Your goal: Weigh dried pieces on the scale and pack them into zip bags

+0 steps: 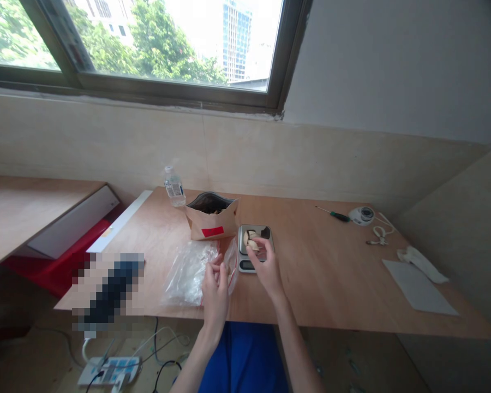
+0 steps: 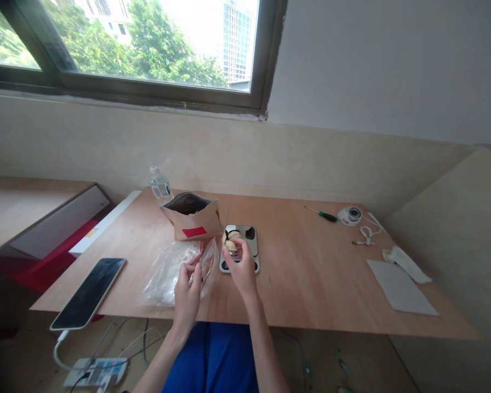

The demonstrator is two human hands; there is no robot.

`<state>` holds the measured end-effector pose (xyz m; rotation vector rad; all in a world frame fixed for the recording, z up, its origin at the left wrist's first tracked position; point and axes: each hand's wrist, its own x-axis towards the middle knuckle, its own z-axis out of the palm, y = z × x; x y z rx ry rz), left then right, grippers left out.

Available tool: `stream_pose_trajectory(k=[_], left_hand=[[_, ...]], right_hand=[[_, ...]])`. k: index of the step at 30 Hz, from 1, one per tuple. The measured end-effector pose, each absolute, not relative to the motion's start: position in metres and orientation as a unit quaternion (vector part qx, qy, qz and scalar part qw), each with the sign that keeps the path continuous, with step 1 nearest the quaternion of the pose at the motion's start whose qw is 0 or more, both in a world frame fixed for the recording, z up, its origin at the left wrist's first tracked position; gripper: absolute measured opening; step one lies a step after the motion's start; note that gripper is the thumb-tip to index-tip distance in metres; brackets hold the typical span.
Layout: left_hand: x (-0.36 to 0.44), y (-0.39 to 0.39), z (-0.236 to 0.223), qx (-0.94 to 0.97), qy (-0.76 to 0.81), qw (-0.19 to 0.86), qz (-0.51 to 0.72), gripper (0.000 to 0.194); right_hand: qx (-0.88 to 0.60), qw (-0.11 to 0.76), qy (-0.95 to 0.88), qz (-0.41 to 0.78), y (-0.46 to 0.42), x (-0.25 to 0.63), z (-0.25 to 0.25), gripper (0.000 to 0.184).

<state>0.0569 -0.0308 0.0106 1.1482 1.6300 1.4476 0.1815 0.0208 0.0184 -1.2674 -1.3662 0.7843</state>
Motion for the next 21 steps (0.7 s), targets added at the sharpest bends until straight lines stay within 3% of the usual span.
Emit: stream_pose_trajectory(k=[5,13,21], left_hand=[[0.063,-0.032,0.011,0.437,0.631,0.330,0.550,0.021],[0.058,-0.033,0.007,0.400,0.654,0.310,0.562,0.023],[0.069,-0.041,0.006,0.457,0.624,0.314,0.551,0.017]], right_hand=[[-0.437,0.508,-0.556,0.492,-0.003,0.164,0.046,0.029],[-0.539,0.466,-0.611,0.346,-0.015,0.158,0.031,0.018],[-0.501,0.522,-0.534,0.437,-0.017,0.150,0.053,0.026]])
